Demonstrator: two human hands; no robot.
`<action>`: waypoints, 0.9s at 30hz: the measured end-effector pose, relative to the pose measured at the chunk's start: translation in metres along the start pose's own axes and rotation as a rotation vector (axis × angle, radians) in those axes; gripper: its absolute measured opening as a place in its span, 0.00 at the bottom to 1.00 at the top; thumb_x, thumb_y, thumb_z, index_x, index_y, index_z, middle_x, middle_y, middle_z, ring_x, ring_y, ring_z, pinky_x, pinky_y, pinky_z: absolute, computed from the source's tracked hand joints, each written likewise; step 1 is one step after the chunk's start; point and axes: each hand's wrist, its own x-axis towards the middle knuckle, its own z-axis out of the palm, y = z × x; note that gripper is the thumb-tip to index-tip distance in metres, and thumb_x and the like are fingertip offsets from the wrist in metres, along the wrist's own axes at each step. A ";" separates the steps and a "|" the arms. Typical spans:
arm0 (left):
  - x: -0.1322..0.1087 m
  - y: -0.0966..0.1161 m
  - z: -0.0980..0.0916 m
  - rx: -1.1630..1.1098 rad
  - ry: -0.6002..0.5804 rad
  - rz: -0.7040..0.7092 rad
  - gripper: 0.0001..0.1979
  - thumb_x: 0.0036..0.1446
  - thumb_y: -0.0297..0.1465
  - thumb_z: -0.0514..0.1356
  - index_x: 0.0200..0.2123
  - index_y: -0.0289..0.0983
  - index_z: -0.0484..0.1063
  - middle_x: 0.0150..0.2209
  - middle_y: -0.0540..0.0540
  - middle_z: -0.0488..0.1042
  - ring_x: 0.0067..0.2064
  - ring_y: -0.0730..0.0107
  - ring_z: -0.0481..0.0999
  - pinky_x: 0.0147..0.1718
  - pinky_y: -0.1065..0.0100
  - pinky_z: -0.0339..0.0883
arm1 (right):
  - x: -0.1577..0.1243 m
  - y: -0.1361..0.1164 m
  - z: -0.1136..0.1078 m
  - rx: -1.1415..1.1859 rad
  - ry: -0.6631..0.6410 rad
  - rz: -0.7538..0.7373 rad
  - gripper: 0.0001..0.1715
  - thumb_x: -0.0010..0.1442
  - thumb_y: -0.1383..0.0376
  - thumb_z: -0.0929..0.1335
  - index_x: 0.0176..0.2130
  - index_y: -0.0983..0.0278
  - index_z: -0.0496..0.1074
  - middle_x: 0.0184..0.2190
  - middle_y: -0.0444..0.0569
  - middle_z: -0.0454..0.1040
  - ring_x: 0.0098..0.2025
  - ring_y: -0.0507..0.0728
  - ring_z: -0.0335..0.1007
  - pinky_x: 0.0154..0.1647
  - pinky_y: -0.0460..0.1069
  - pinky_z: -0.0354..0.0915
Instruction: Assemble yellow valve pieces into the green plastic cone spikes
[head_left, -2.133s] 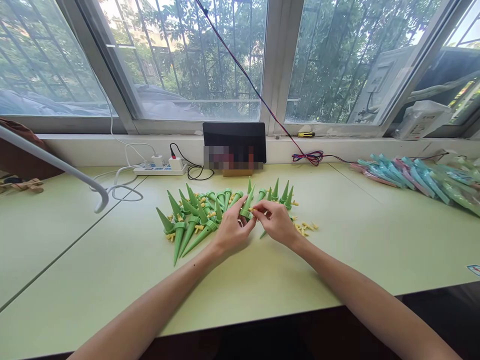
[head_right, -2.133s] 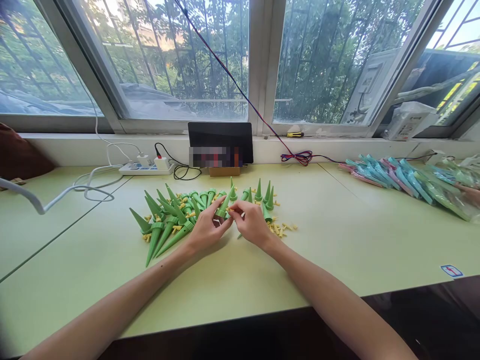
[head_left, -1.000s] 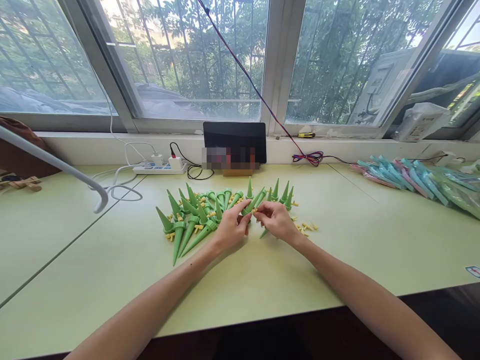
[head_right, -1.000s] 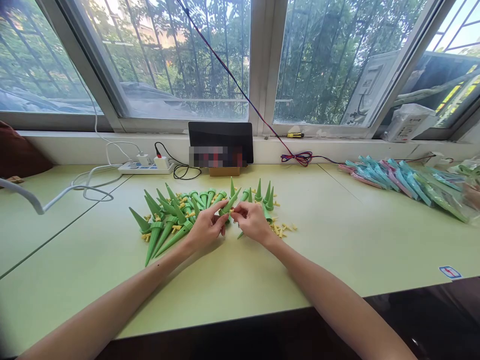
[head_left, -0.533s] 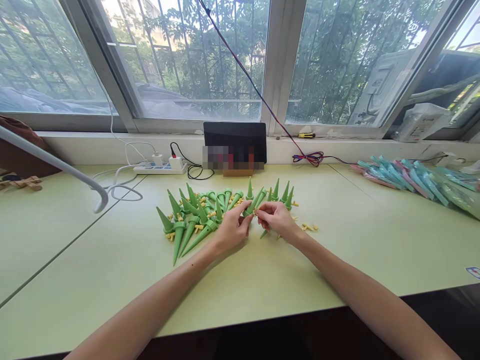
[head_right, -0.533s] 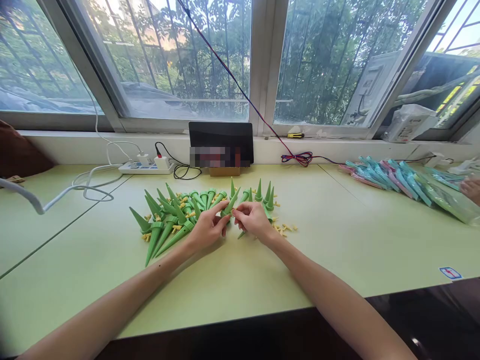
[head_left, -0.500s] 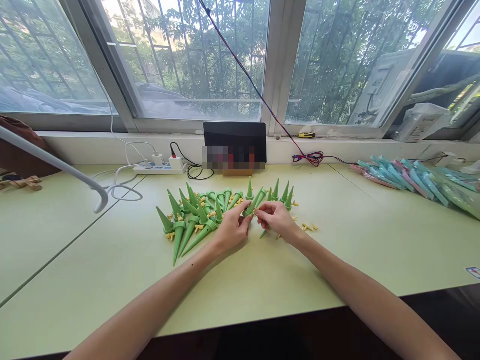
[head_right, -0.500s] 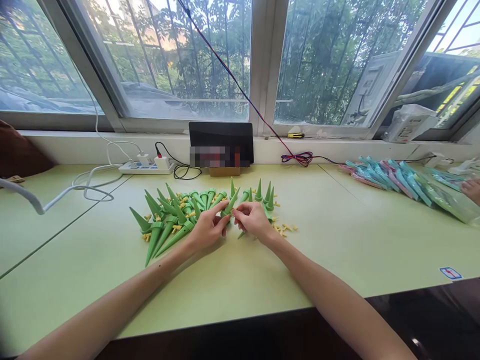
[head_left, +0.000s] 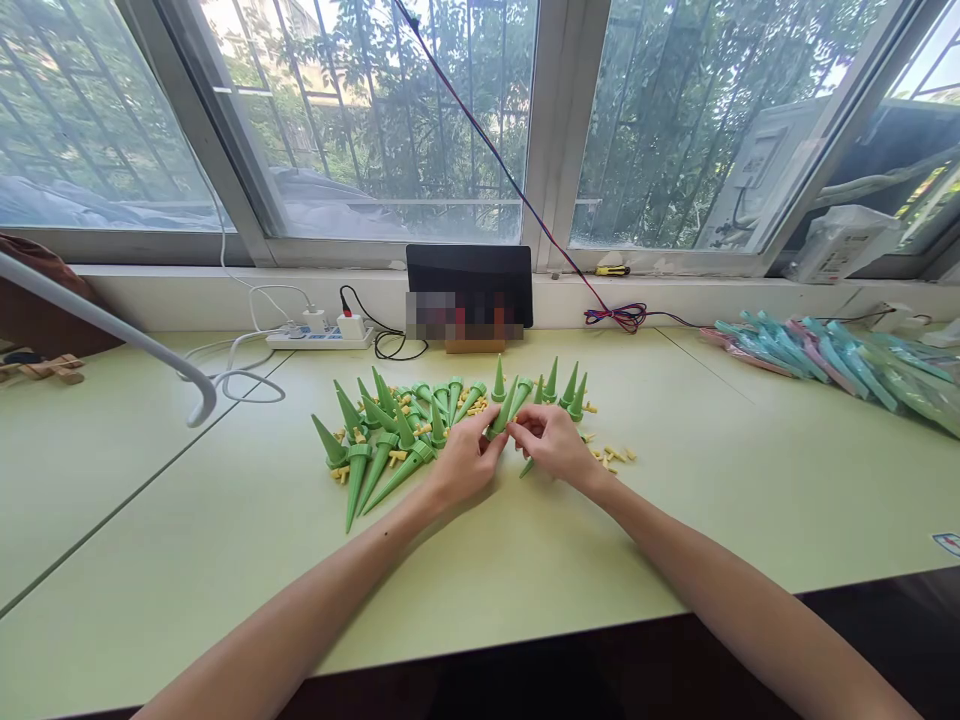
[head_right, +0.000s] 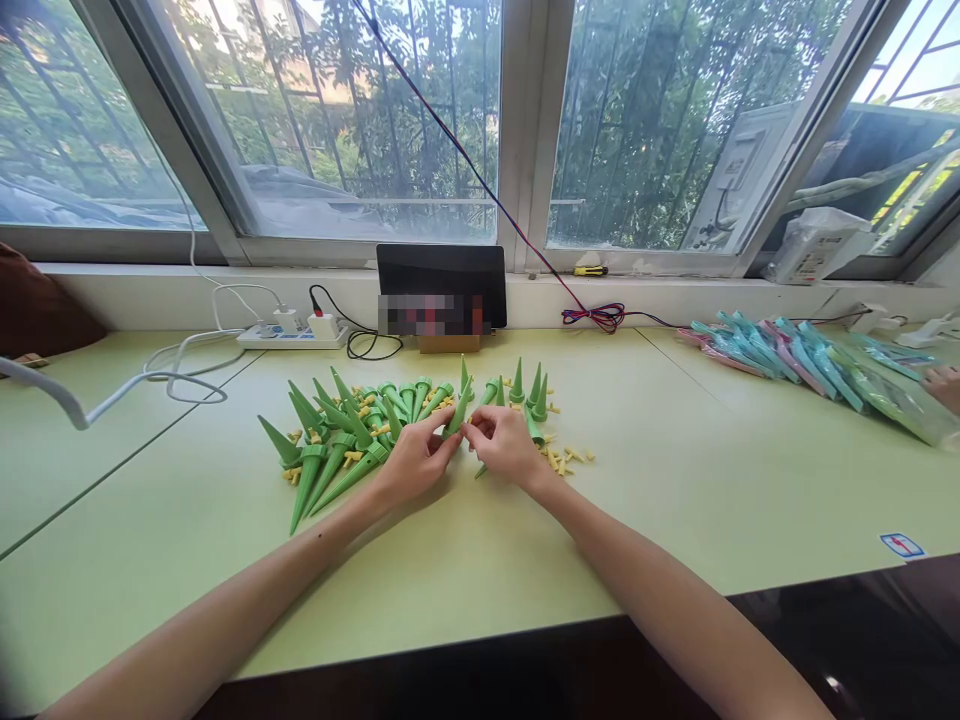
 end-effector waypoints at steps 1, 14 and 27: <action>0.000 0.000 0.000 0.005 -0.003 0.004 0.13 0.61 0.34 0.55 0.46 0.35 0.72 0.30 0.49 0.73 0.22 0.77 0.62 0.23 0.72 0.59 | 0.000 -0.001 0.000 -0.021 0.001 -0.015 0.14 0.59 0.61 0.67 0.24 0.62 0.67 0.19 0.44 0.71 0.21 0.51 0.66 0.24 0.46 0.61; 0.000 0.005 -0.002 0.012 -0.011 0.005 0.14 0.61 0.35 0.55 0.45 0.34 0.73 0.21 0.54 0.64 0.20 0.77 0.60 0.20 0.73 0.54 | -0.001 0.000 -0.001 -0.093 0.032 -0.052 0.14 0.60 0.63 0.67 0.24 0.62 0.67 0.20 0.44 0.72 0.23 0.53 0.67 0.25 0.47 0.61; 0.001 0.008 -0.004 -0.016 0.103 -0.071 0.17 0.63 0.41 0.56 0.46 0.35 0.73 0.32 0.48 0.77 0.18 0.80 0.59 0.21 0.72 0.56 | 0.001 0.002 -0.001 -0.043 -0.015 -0.019 0.16 0.65 0.60 0.64 0.26 0.62 0.69 0.19 0.43 0.70 0.20 0.51 0.65 0.25 0.46 0.62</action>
